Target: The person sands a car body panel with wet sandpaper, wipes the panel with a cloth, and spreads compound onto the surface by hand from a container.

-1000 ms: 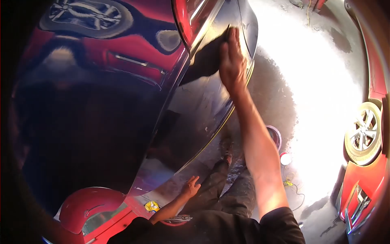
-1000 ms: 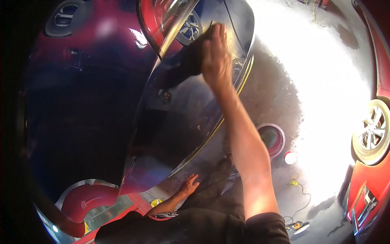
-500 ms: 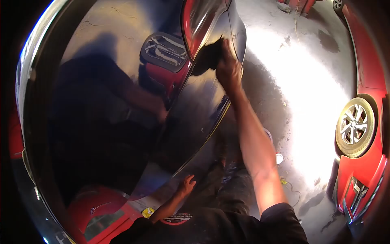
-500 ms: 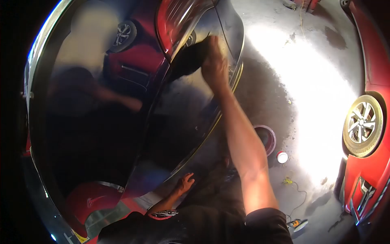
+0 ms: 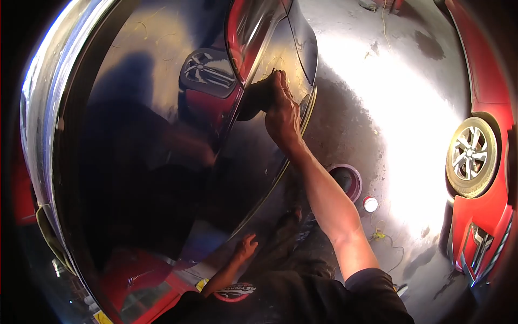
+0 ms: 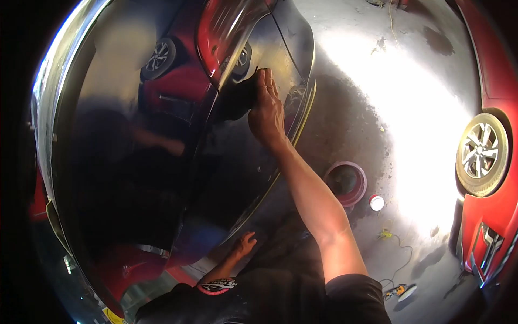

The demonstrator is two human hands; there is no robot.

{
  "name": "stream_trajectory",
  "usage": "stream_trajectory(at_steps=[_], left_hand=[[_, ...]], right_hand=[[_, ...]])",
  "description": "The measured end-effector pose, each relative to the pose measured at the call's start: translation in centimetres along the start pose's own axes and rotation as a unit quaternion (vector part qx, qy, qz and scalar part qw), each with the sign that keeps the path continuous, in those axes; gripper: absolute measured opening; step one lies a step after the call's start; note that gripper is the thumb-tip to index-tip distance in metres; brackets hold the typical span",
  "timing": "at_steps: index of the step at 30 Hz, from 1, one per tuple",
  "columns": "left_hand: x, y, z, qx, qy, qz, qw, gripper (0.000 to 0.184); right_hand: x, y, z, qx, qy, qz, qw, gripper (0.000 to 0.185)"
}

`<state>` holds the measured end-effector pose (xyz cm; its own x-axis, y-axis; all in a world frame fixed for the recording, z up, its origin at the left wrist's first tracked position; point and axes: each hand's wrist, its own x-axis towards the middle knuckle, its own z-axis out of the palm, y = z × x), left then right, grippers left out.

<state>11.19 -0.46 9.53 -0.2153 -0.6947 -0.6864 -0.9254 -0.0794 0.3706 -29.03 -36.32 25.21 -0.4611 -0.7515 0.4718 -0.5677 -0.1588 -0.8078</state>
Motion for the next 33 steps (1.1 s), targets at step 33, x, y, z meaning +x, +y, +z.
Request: stream_trajectory(at_steps=[33], left_hand=[[1.3, 2.2, -1.2, -0.036, -0.036, -0.009, 0.999, 0.044]], right_hand=[[-4.8, -3.4, -0.4, 0.121, 0.012, 0.074, 0.99, 0.06]])
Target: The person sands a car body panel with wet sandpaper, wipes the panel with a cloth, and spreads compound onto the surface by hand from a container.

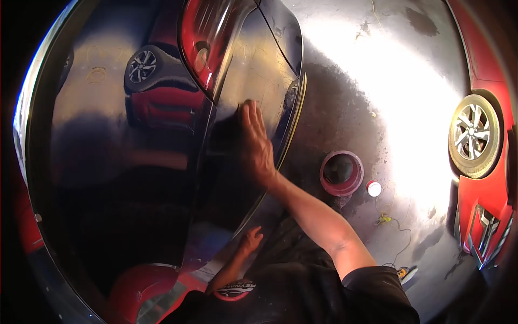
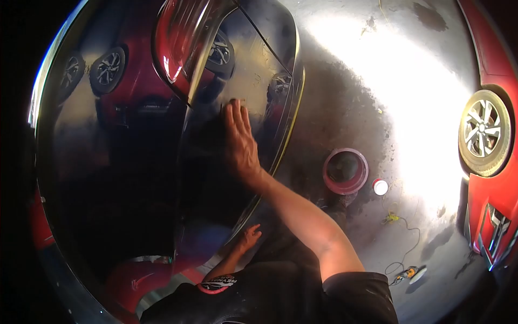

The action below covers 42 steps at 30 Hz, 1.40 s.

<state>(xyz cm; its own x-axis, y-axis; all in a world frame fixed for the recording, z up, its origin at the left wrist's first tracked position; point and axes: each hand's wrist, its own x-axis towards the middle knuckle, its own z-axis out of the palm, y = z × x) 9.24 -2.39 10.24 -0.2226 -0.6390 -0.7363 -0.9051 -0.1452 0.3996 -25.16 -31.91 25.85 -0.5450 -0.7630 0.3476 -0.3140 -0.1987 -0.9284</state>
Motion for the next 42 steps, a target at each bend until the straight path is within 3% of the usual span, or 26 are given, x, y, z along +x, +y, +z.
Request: stream_trajectory(at_steps=[3, 4, 7, 9, 11, 14, 16, 19, 21, 23, 25, 27, 28, 29, 31, 35, 40, 42], left_hand=[[0.2, 0.5, -0.3, -0.05, 0.009, 0.007, 0.999, 0.045], [0.1, 1.1, -0.6, -0.06, 0.0, -0.013, 0.998, 0.046], [-0.1, 1.9, -0.9, -0.06, -0.017, -0.028, 0.998, 0.048], [0.3, 0.4, -0.4, -0.017, -0.009, 0.018, 1.0, 0.049], [0.5, -0.8, -0.2, 0.004, -0.02, 0.011, 1.0, 0.049], [0.3, 1.8, -1.8, -0.023, -0.049, -0.038, 0.998, 0.05], [0.5, 3.0, -2.5, -0.031, -0.051, -0.059, 0.996, 0.05], [0.9, 2.4, -2.2, -0.012, -0.036, -0.047, 0.998, 0.05], [1.2, 2.7, -1.9, -0.021, -0.044, -0.046, 0.998, 0.049], [1.9, 1.8, -0.9, -0.001, -0.052, -0.022, 0.998, 0.05], [1.7, 2.7, -1.0, 0.005, -0.059, -0.026, 0.998, 0.05], [2.0, 5.1, -1.7, -0.004, -0.065, -0.057, 0.996, 0.051], [2.2, 4.7, -1.4, -0.022, -0.052, -0.034, 0.998, 0.051], [2.5, 4.0, -1.1, -0.039, -0.039, -0.011, 0.998, 0.05], [2.2, 2.6, -0.2, -0.054, -0.04, -0.008, 0.998, 0.05], [2.2, 2.0, -0.2, -0.029, -0.068, -0.04, 0.996, 0.049], [1.8, 3.2, -1.1, -0.033, -0.063, -0.051, 0.996, 0.05], [2.0, 2.4, -0.7, -0.058, -0.055, -0.044, 0.996, 0.05]], right_hand=[[2.1, 1.5, 0.4, 0.004, 0.016, 0.01, 1.0, 0.055], [5.2, 3.5, 0.4, -0.014, 0.064, -0.051, 0.997, 0.06], [8.5, 4.6, -0.6, -0.015, 0.026, 0.005, 1.0, 0.06], [2.0, 3.9, 0.6, -0.042, 0.051, -0.024, 0.998, 0.06], [-4.3, 1.1, 0.0, -0.022, -0.028, 0.05, 0.998, 0.062], [-3.8, 2.1, -0.5, -0.011, -0.005, 0.009, 1.0, 0.065], [1.6, 6.7, 0.5, -0.066, 0.066, -0.018, 0.996, 0.054], [4.1, 8.7, -0.4, -0.076, 0.039, 0.001, 0.996, 0.053], [-2.4, 5.7, 0.4, -0.043, 0.053, 0.011, 0.998, 0.057], [-8.1, 2.6, -0.3, -0.025, -0.052, 0.046, 0.997, 0.066], [-7.6, 3.0, -0.6, -0.032, -0.051, 0.067, 0.996, 0.065], [-2.5, 6.6, -0.2, -0.052, 0.021, 0.027, 0.998, 0.059], [0.4, 8.1, -0.6, -0.095, 0.036, -0.009, 0.995, 0.055], [2.4, 8.6, -0.9, -0.101, 0.023, 0.021, 0.994, 0.054], [0.5, 8.6, -0.6, -0.106, 0.046, -0.022, 0.993, 0.056], [-10.9, 3.6, -0.5, -0.059, -0.074, 0.039, 0.995, 0.065], [0.9, 10.0, -0.9, -0.11, 0.013, -0.014, 0.994, 0.063], [2.3, 10.0, -1.2, -0.097, 0.003, 0.028, 0.995, 0.062]])
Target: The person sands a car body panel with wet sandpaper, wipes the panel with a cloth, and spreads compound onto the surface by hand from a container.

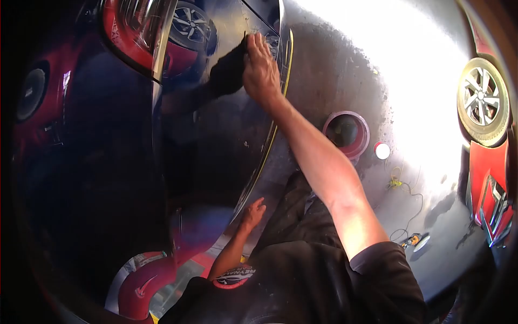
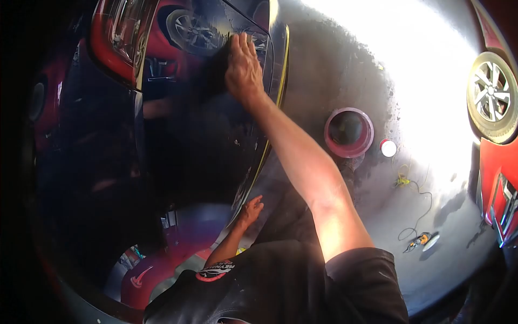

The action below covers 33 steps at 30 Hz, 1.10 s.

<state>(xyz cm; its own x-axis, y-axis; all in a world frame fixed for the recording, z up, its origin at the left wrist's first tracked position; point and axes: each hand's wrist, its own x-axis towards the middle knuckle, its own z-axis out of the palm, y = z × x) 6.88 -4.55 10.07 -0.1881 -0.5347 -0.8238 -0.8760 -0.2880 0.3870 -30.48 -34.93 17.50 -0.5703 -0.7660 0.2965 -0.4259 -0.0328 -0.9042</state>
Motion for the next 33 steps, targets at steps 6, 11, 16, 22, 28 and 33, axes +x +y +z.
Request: stream_trajectory(at_steps=[6, 11, 16, 22, 28, 33], left_hand=[[0.5, -0.3, 0.2, 0.047, -0.031, -0.002, 0.998, 0.05], [0.2, 2.2, -0.4, 0.012, -0.004, -0.002, 1.0, 0.049], [0.1, 2.7, -0.6, 0.066, -0.038, -0.032, 0.997, 0.048], [0.4, 2.1, -0.4, 0.004, -0.011, 0.007, 1.0, 0.049], [-0.3, 4.1, -0.9, 0.087, -0.044, -0.034, 0.995, 0.048], [-0.1, 2.4, 0.2, 0.04, 0.005, -0.022, 0.999, 0.047]], right_hand=[[-10.8, -4.5, -0.7, 0.079, -0.048, -0.035, 0.995, 0.061], [1.4, -1.8, -1.2, 0.082, -0.017, -0.008, 0.996, 0.061], [-7.2, -5.0, -0.9, 0.082, 0.001, -0.073, 0.994, 0.063], [3.4, -0.5, 0.0, 0.059, 0.043, -0.059, 0.996, 0.057], [-9.3, -5.9, -1.0, 0.134, -0.049, -0.055, 0.988, 0.067], [1.9, 1.2, 2.6, 0.082, 0.169, -0.162, 0.969, 0.054]])
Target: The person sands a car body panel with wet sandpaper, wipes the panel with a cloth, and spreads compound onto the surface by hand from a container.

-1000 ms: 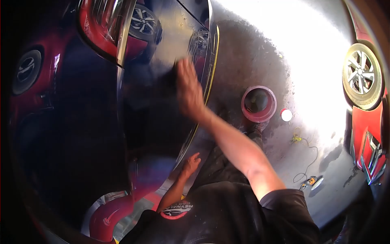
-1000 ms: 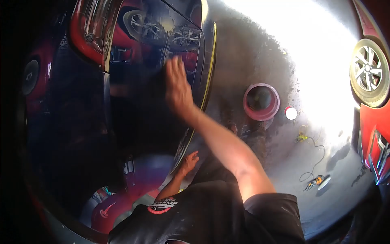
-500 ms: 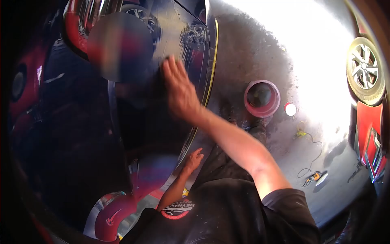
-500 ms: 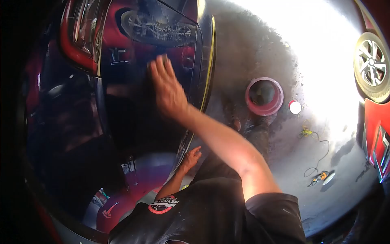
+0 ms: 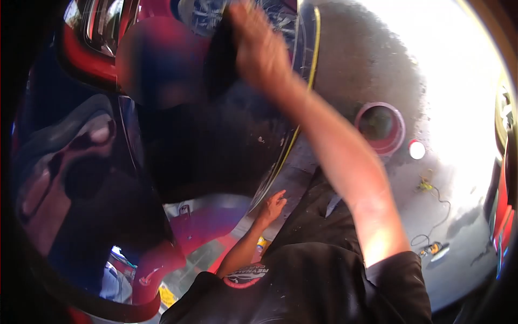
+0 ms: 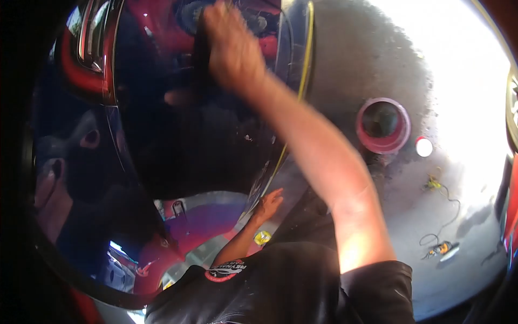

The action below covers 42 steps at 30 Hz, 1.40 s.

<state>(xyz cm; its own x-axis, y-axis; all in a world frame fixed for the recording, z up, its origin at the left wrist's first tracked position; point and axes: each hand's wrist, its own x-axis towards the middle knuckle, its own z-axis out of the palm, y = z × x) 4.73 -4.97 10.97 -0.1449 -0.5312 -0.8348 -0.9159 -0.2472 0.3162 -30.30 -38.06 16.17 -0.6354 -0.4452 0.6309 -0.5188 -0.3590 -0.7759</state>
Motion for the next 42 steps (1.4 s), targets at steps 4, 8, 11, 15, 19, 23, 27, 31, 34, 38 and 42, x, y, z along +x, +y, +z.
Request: stream_trajectory(at_steps=[4, 8, 11, 15, 19, 23, 27, 31, 34, 38, 42], left_hand=[[-0.4, -1.6, 3.0, 0.006, 0.0, -0.018, 1.0, 0.049], [-1.5, 0.0, 5.2, 0.013, -0.02, -0.06, 0.998, 0.051], [-1.8, 2.3, 6.6, -0.015, -0.036, -0.086, 0.996, 0.049], [-1.5, 6.2, 5.6, -0.026, -0.056, -0.081, 0.995, 0.048], [-0.3, 5.4, 6.6, -0.093, -0.027, -0.043, 0.994, 0.048], [-0.3, 6.2, 5.3, -0.046, -0.039, -0.062, 0.996, 0.048], [-0.5, 7.9, 3.3, 0.021, -0.065, -0.089, 0.994, 0.047], [0.9, 6.8, 3.4, -0.009, -0.032, -0.059, 0.998, 0.046], [1.0, 5.3, 3.9, -0.029, -0.03, -0.051, 0.998, 0.046], [0.7, 6.7, 2.8, 0.016, -0.071, -0.057, 0.996, 0.045], [0.7, 4.0, 3.0, -0.028, -0.04, -0.037, 0.998, 0.046]], right_hand=[[6.8, 5.0, -3.7, 0.187, -0.224, 0.167, 0.942, 0.041], [0.6, 2.4, -5.6, 0.079, -0.122, 0.076, 0.986, 0.048], [-8.4, -4.6, -7.9, 0.077, -0.253, 0.105, 0.959, 0.063], [-12.2, -6.2, -7.1, 0.105, -0.288, 0.065, 0.95, 0.064], [1.5, -0.8, -1.8, 0.097, -0.099, 0.087, 0.987, 0.059], [0.0, -2.2, -3.1, 0.111, -0.144, 0.102, 0.978, 0.054], [-10.8, -7.9, -7.2, 0.117, -0.31, 0.071, 0.941, 0.063], [-2.2, -3.8, -3.2, 0.11, -0.166, 0.064, 0.978, 0.059], [4.8, -0.9, -1.5, 0.142, -0.192, 0.181, 0.954, 0.052], [-3.6, -6.9, -4.2, 0.112, -0.208, 0.087, 0.968, 0.049], [-2.8, -6.7, -3.2, 0.088, -0.19, 0.037, 0.977, 0.049]])
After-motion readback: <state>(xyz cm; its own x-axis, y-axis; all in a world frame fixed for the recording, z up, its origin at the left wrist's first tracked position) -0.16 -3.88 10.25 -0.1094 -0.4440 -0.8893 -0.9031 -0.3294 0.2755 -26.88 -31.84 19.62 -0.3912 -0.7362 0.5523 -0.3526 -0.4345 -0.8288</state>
